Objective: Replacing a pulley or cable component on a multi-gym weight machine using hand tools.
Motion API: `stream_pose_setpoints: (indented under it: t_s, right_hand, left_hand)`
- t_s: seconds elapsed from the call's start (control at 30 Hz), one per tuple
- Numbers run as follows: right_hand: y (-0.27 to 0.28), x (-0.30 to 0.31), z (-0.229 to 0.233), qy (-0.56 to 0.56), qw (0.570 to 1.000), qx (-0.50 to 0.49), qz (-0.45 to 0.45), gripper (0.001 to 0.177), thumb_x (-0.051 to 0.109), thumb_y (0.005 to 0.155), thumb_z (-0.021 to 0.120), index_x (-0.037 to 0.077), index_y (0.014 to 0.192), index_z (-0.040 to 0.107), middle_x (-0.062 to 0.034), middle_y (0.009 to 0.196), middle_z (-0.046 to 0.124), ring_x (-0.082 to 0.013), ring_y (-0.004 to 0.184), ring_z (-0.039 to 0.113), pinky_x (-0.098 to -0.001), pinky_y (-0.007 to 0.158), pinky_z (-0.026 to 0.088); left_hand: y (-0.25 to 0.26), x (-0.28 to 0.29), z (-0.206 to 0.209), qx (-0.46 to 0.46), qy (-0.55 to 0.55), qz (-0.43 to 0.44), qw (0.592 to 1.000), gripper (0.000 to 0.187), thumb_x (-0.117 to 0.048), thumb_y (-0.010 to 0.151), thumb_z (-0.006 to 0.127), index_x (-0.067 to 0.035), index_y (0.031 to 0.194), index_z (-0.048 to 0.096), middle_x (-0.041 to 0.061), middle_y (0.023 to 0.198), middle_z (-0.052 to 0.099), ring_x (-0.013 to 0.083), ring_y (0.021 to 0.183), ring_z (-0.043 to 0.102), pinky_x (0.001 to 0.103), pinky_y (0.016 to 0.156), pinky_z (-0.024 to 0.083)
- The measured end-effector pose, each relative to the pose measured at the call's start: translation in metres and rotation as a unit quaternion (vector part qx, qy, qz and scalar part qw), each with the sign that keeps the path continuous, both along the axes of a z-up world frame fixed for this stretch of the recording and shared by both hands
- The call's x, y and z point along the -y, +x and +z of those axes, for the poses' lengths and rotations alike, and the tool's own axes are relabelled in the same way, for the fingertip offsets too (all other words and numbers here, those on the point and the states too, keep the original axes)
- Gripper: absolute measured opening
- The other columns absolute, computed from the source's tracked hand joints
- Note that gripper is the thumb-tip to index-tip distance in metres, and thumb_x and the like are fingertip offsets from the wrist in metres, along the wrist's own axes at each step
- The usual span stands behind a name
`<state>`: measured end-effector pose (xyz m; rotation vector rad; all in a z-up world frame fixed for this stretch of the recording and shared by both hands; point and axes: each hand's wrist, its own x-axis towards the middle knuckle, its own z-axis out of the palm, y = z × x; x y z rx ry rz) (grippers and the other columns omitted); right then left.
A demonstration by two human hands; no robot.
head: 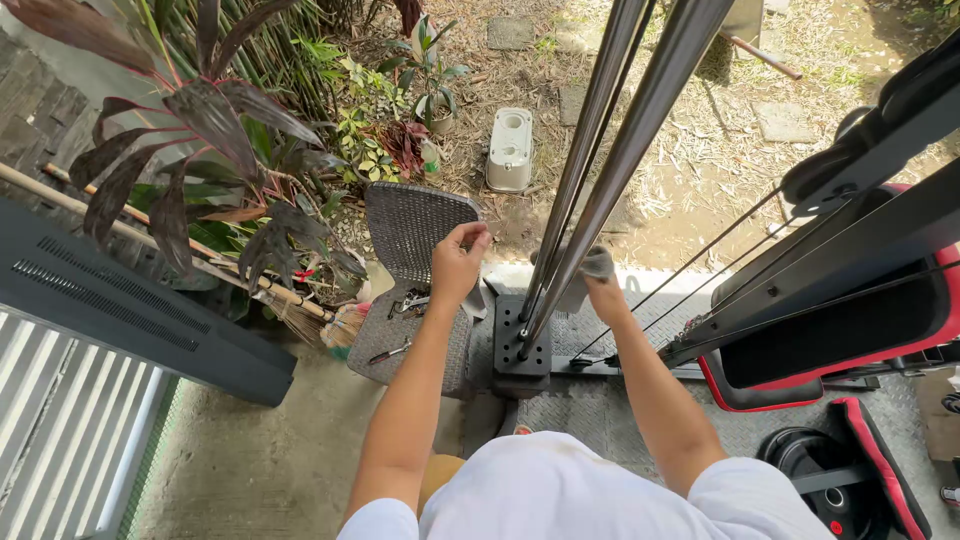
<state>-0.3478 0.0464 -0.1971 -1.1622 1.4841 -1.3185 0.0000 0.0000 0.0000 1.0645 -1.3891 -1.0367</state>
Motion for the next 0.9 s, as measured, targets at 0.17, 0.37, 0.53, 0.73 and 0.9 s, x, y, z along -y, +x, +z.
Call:
stream_pose_setpoints:
  t_s: [0.17, 0.37, 0.53, 0.73, 0.9]
  right_hand:
    - [0.045, -0.084, 0.161, -0.098, 0.977, 0.191, -0.01, 0.044, 0.004, 0.083, 0.072, 0.005, 0.126, 0.063, -0.0064, 0.112, 0.07, -0.0145, 0.096, 0.068, -0.0278, 0.082, 0.056]
    - [0.146, -0.123, 0.299, -0.215, 0.963, -0.159, -0.021, 0.035, 0.008, 0.089, 0.074, 0.0, 0.122, 0.065, -0.0096, 0.114, 0.071, -0.0183, 0.103, 0.068, -0.033, 0.091, 0.055]
    - [0.199, -0.079, 0.354, -0.256, 0.939, -0.174, -0.147, 0.022, 0.008, 0.099, 0.069, 0.0, 0.119, 0.064, -0.0066, 0.11, 0.072, -0.0158, 0.103, 0.068, -0.0322, 0.091, 0.055]
    - [0.204, -0.046, 0.256, -0.313, 0.87, -0.22, -0.311, 0.015, -0.002, 0.098, 0.059, -0.003, 0.11, 0.068, -0.011, 0.096, 0.072, -0.0198, 0.091, 0.066, -0.0355, 0.083, 0.053]
    - [0.214, -0.069, 0.091, -0.226, 0.892, -0.283, -0.272, 0.022, 0.001, 0.095, 0.06, -0.004, 0.115, 0.068, -0.0169, 0.104, 0.073, -0.0275, 0.099, 0.071, -0.0369, 0.086, 0.054]
  left_hand:
    - [0.012, -0.025, 0.007, 0.015, 0.013, -0.019, 1.0, 0.021, -0.021, 0.093, 0.075, -0.007, 0.109, 0.077, -0.001, 0.09, 0.076, 0.0026, 0.063, 0.048, 0.022, 0.055, 0.039]
    - [0.004, -0.039, 0.017, -0.001, 0.034, -0.111, 0.993, 0.02, -0.024, 0.093, 0.075, -0.01, 0.107, 0.078, -0.004, 0.089, 0.075, -0.001, 0.057, 0.039, 0.02, 0.051, 0.036]
    - [0.017, -0.045, 0.022, 0.013, 0.022, -0.203, 0.979, 0.02, -0.024, 0.092, 0.075, -0.011, 0.108, 0.078, -0.006, 0.092, 0.073, -0.0003, 0.053, 0.035, 0.02, 0.048, 0.034]
    - [0.051, -0.037, 0.016, -0.001, 0.023, -0.249, 0.968, 0.018, -0.022, 0.093, 0.077, -0.009, 0.107, 0.077, -0.005, 0.091, 0.073, -0.0008, 0.057, 0.035, 0.02, 0.05, 0.031]
    - [0.073, -0.034, -0.028, 0.004, 0.033, -0.257, 0.966, 0.02, -0.021, 0.094, 0.076, -0.007, 0.108, 0.077, -0.004, 0.09, 0.074, 0.0001, 0.063, 0.043, 0.021, 0.055, 0.036]
